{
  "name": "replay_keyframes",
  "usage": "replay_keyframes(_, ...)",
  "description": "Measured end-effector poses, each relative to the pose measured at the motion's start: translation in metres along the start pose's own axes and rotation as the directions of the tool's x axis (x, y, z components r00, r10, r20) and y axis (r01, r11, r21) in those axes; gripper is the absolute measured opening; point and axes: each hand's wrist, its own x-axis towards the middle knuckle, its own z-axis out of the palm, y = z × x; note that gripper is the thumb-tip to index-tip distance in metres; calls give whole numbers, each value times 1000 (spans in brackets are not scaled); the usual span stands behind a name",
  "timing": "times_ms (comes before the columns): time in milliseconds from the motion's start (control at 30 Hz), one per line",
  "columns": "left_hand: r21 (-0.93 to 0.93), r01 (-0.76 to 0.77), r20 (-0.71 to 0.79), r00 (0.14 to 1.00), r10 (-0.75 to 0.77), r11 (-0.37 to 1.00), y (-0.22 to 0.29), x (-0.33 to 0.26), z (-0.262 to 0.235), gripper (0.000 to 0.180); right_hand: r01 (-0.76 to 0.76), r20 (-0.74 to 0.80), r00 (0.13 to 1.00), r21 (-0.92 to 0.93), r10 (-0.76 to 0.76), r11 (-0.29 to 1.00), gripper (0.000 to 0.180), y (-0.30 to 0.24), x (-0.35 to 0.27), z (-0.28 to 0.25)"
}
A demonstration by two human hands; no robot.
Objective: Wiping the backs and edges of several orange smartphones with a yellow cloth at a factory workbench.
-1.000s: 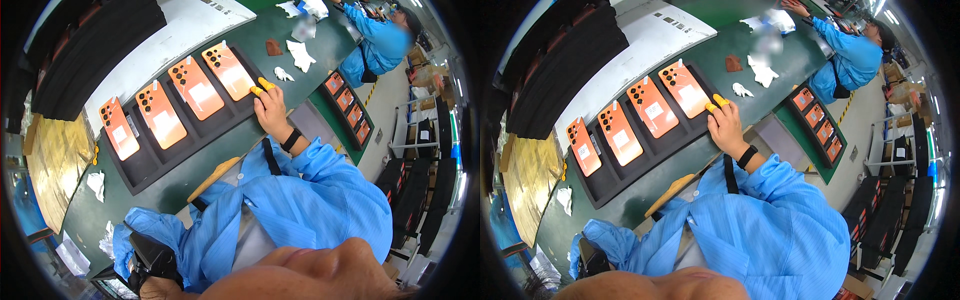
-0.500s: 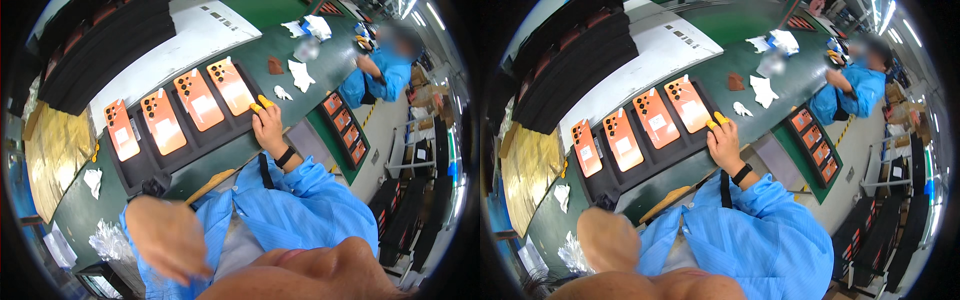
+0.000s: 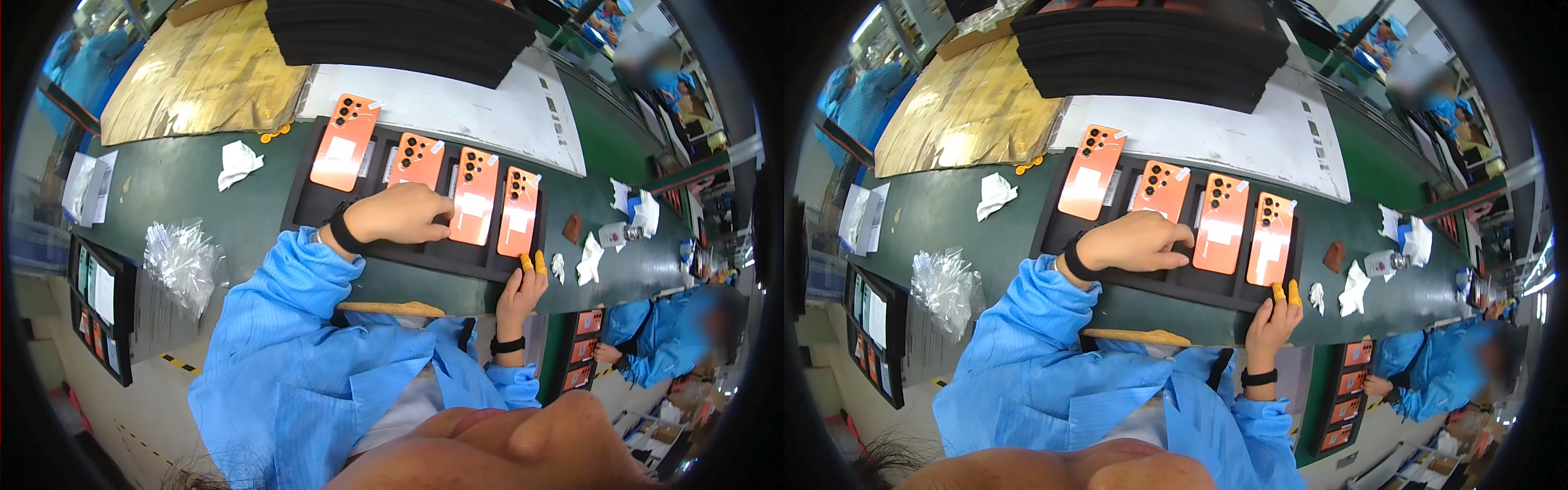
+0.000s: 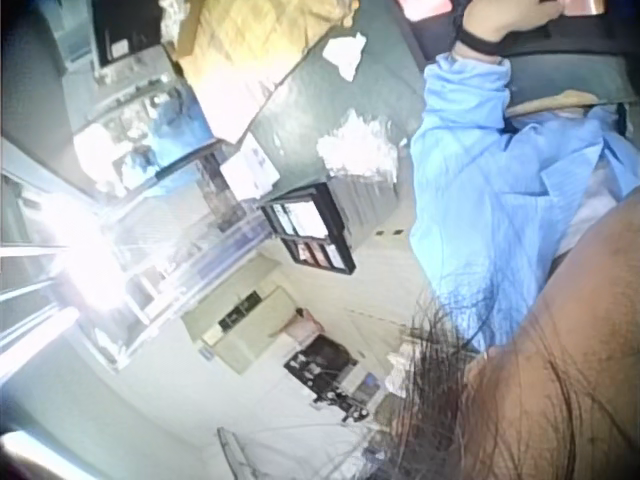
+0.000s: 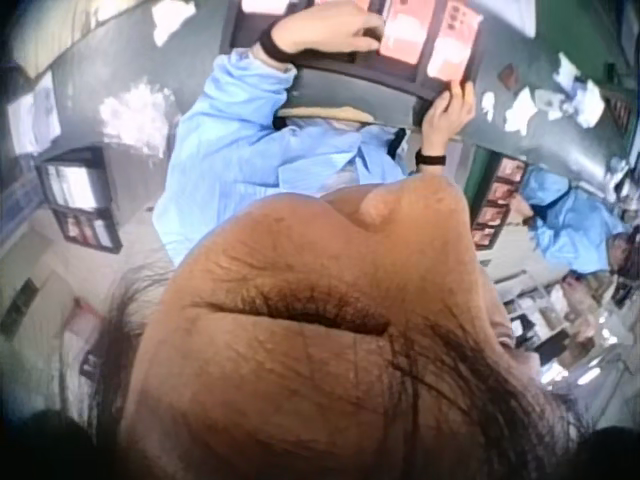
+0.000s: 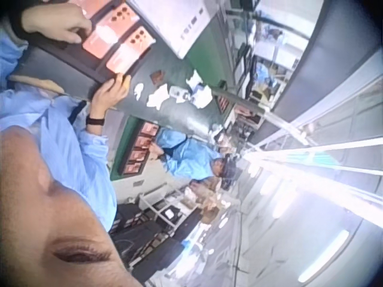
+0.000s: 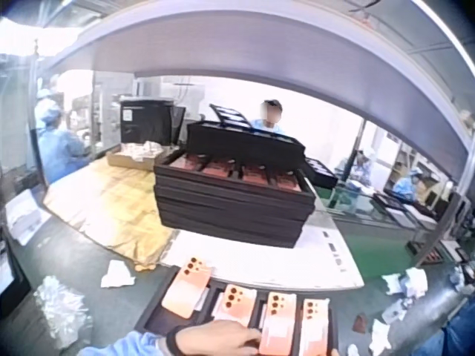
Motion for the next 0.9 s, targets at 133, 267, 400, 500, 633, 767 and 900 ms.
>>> replay_keyframes(133, 10, 25, -193, 981, -22, 1000, -20, 4, -11, 32, -19, -21, 1000, -9, 19, 1000, 31, 1, -1, -2)
replay_keyframes(267, -198, 131, -398, 895, -202, 971, -42, -7, -32, 27, -2, -18, 1000, -16, 1, 1000, 31, 5, 0, 3)
replay_keyframes(400, -353, 187, -470, 812, -347, 917, -60, -15, -52, 27, -3, -39, 999, -24, 2, 1000, 31, 4, -2, 5)
replay_keyframes(500, -368, 182, -607, 696, -384, 912, -72, -25, -60, 26, 4, -45, 999, -45, -6, 999, 30, 3, -2, 5)
replay_keyframes(633, -377, 184, -698, 588, -409, 908, -91, -37, -69, 28, -9, -21, 1000, -65, 8, 998, 30, 1, -2, 3)
replay_keyframes(767, -427, 185, -721, 521, -457, 885, -98, -42, -71, 28, 10, -21, 1000, -78, -12, 997, 31, 3, -1, 3)
replay_keyframes(900, -425, 183, -712, 537, -452, 887, -100, -41, -71, 32, -3, -35, 999, -109, -1, 994, 30, -3, -2, -1)
